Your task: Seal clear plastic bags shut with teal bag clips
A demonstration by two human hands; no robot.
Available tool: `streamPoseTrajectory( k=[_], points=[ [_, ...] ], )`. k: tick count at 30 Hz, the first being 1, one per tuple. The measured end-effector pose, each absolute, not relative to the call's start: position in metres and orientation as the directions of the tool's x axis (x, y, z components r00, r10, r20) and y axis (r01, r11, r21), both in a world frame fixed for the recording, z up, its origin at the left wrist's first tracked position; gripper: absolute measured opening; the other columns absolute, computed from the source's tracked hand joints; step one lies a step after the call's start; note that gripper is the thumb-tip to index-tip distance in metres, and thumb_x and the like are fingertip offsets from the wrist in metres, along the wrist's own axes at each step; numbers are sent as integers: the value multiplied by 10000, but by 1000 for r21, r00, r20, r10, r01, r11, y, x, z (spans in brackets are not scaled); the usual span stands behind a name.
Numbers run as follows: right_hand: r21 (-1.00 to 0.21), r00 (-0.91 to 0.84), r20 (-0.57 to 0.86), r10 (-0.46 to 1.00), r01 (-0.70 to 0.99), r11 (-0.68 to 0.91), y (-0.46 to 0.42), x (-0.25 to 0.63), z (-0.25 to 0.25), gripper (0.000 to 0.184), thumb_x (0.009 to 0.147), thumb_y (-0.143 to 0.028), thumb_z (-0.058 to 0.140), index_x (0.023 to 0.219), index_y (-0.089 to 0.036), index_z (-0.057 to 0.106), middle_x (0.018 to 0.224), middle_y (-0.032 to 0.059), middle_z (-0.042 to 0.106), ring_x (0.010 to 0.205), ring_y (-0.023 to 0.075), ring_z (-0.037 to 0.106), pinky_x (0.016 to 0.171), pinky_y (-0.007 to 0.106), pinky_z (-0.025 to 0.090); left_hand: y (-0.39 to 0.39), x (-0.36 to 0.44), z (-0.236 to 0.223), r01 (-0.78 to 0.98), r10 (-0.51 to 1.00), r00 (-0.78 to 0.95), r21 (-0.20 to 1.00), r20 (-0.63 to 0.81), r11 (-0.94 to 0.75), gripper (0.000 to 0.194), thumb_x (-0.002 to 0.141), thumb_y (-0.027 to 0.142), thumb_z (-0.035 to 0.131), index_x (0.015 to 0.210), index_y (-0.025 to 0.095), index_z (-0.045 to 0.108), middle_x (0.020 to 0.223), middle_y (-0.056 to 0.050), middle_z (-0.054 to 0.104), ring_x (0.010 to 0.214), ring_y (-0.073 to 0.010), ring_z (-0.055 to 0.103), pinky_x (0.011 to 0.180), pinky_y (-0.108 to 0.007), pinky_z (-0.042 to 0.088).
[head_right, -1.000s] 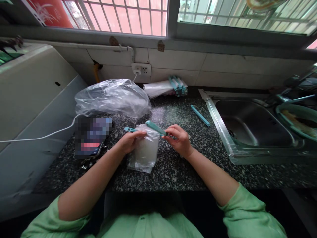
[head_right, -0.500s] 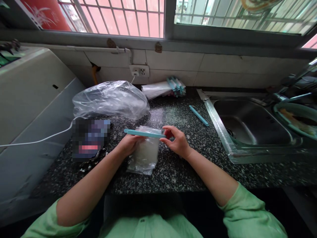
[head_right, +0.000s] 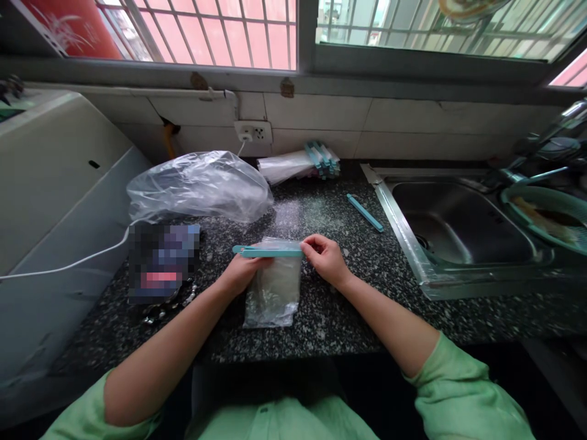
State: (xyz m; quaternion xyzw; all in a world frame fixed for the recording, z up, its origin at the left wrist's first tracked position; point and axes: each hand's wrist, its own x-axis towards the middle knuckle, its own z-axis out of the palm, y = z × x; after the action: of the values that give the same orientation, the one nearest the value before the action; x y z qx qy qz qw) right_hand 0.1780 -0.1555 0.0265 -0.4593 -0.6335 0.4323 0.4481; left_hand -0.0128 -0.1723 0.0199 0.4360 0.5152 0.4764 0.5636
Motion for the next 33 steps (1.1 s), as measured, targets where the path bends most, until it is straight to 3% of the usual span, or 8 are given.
streamPoseTrajectory(
  k=[7, 10, 16, 21, 33],
  points=[
    [-956, -117, 195, 974, 199, 215, -152, 180, 24, 308, 726, -493, 619, 662, -196, 563, 525, -38, 496, 450, 93, 434, 423, 231, 363, -173, -16, 26, -208, 973, 138, 955, -187, 213, 285, 491, 308, 776, 686, 147, 646, 698, -8, 628, 708, -151, 531, 720, -265, 403],
    [-953, -95, 213, 972, 201, 229, -150, 181, 24, 306, 726, -492, 620, 669, -196, 569, 540, -34, 503, 464, 97, 434, 445, 239, 373, -173, -20, 28, -198, 970, 168, 958, -174, 206, 307, 537, 359, 769, 711, 144, 636, 688, -1, 604, 664, -132, 506, 653, -244, 377],
    [-942, -66, 244, 968, 223, 252, -149, 183, 24, 309, 738, -499, 610, 684, -198, 560, 549, -33, 502, 474, 101, 438, 460, 245, 382, -172, -22, 32, -153, 985, 124, 978, -121, 140, 395, 582, 511, 724, 594, 165, 533, 534, 38, 452, 530, -95, 386, 530, -232, 290],
    [-934, -69, 257, 964, 237, 266, -150, 184, 23, 307, 743, -496, 606, 691, -197, 561, 571, -27, 513, 482, 104, 446, 474, 252, 395, -173, -20, 36, -130, 996, 64, 989, -69, 76, 447, 587, 564, 705, 556, 175, 487, 491, 46, 416, 498, -84, 359, 502, -231, 270],
    [-934, -100, 238, 966, 249, 256, -150, 184, 24, 298, 733, -490, 613, 770, -196, 578, 681, 4, 569, 567, 119, 495, 525, 252, 425, -170, -20, 33, -147, 998, -38, 988, -46, 40, 393, 576, 518, 704, 583, 164, 533, 476, 51, 431, 480, -78, 369, 489, -218, 285]
  ],
)
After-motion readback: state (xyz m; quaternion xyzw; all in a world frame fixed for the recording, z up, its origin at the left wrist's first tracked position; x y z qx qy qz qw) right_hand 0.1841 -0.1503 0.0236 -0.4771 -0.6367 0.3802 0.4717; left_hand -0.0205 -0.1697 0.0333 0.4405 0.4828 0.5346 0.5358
